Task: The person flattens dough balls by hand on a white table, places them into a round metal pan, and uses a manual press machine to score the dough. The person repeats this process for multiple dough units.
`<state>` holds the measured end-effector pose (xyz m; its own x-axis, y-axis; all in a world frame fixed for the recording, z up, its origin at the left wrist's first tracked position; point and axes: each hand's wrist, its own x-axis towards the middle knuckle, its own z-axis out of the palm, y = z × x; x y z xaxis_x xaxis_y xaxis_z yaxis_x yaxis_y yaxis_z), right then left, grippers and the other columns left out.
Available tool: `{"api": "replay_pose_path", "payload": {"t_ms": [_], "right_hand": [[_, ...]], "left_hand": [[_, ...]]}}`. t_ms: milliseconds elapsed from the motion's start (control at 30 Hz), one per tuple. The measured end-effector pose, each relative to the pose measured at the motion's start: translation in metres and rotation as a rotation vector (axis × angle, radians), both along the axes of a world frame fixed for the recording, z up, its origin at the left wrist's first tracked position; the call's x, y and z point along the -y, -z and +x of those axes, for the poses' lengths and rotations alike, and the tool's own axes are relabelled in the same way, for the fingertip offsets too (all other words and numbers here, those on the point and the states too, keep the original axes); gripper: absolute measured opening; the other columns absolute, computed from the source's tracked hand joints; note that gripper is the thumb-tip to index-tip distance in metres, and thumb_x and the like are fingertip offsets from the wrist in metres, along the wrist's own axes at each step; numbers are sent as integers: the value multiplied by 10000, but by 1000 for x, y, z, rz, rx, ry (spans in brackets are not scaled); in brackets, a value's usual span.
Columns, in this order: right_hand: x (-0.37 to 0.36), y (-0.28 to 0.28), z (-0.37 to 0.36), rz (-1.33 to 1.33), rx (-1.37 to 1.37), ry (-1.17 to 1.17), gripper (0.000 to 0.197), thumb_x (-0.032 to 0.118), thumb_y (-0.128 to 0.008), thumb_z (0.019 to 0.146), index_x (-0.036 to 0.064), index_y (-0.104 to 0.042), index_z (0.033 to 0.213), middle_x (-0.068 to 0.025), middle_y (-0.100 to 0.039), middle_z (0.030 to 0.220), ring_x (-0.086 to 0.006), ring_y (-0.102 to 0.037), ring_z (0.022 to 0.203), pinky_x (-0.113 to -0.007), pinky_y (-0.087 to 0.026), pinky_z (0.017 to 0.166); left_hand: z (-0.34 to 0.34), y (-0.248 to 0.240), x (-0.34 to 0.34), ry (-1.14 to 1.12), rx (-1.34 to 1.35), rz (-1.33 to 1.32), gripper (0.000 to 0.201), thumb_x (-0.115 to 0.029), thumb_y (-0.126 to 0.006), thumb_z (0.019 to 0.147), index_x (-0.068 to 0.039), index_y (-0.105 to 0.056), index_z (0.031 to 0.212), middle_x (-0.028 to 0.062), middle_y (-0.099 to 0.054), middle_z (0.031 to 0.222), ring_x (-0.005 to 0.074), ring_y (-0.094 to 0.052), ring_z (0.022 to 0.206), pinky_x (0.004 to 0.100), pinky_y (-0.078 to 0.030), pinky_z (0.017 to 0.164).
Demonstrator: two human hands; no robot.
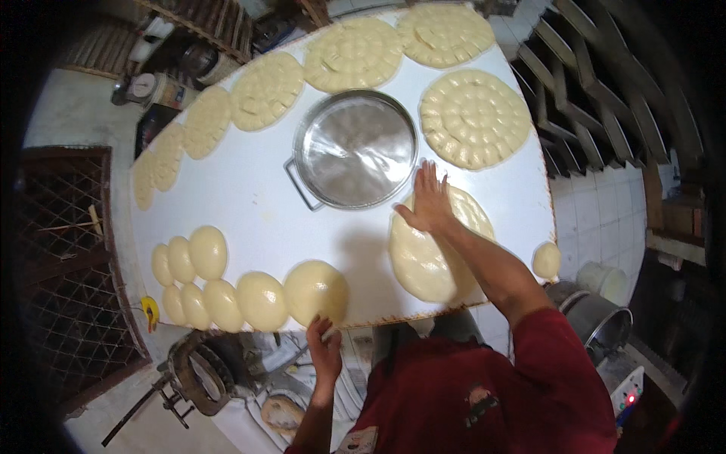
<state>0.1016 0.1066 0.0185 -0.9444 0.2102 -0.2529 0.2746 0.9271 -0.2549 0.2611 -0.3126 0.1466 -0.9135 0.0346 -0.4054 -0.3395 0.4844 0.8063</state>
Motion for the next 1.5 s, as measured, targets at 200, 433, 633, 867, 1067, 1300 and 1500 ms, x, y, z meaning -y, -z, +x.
{"api": "replay_pose_path", "payload": {"t_ms": [200, 433, 633, 867, 1067, 1300, 1500], "right_hand": [[75, -20, -7, 12, 40, 204, 1126, 681, -496, 1014, -200, -194, 1648, -403, -40, 1764, -546, 39, 1657, -688, 15, 1314], [142, -30, 18, -9, 143, 224, 1033, 609, -477, 1055, -134, -148, 1692, -333, -54, 1795, -475, 17, 1680, -646, -6, 1339], [173, -22, 45, -97, 8, 185, 984, 568, -486, 1064, -123, -172, 1690, -307, -64, 1802, -453, -7, 1685, -664, -20, 1339], [190, -23, 89, -141, -22, 226, 1015, 547, -506, 1048, -151, -130, 1682, -321, -63, 1799, -476, -3, 1681, -638, -8, 1344], [185, -11, 130, -43, -17, 210, 968, 562, -507, 1064, -115, -208, 1687, -309, -138, 1791, -451, -77, 1680, -598, -98, 1354], [118, -18, 165, -6, -107, 79, 1001, 570, -575, 1020, -122, -258, 1670, -330, -182, 1774, -486, -133, 1660, -636, -148, 1330], [104, -16, 183, -159, -27, 9, 1027, 614, -538, 1042, -93, -185, 1698, -281, -101, 1806, -432, -69, 1686, -613, -77, 1351]], "left_hand": [[-48, 25, 73, 62, 84, 70, 535, -142, -683, 1030, 4, -502, 1511, 203, -509, 1561, 303, -597, 1376, 443, -532, 1095], [-124, -8, 120, 231, 9, 0, 438, -66, -680, 1016, 14, -569, 1433, 190, -488, 1568, 305, -605, 1362, 443, -550, 1082], [-162, -17, 146, 299, -22, 63, 472, -50, -663, 1028, -8, -531, 1479, 159, -480, 1595, 298, -606, 1360, 423, -539, 1097], [-174, -13, 128, 371, -17, 138, 484, -3, -626, 1037, -1, -515, 1508, 156, -456, 1615, 294, -580, 1390, 406, -495, 1143], [-156, -3, 112, 358, 69, 192, 463, -38, -654, 1047, -6, -529, 1492, 164, -473, 1591, 282, -573, 1389, 407, -511, 1114], [-117, -8, 57, 314, 53, 185, 466, -61, -674, 1044, -3, -532, 1484, 170, -501, 1591, 301, -599, 1381, 417, -512, 1126], [-63, -18, 11, 364, 4, 128, 485, -44, -670, 1038, -56, -534, 1504, 157, -474, 1614, 268, -608, 1374, 394, -525, 1093]]}}
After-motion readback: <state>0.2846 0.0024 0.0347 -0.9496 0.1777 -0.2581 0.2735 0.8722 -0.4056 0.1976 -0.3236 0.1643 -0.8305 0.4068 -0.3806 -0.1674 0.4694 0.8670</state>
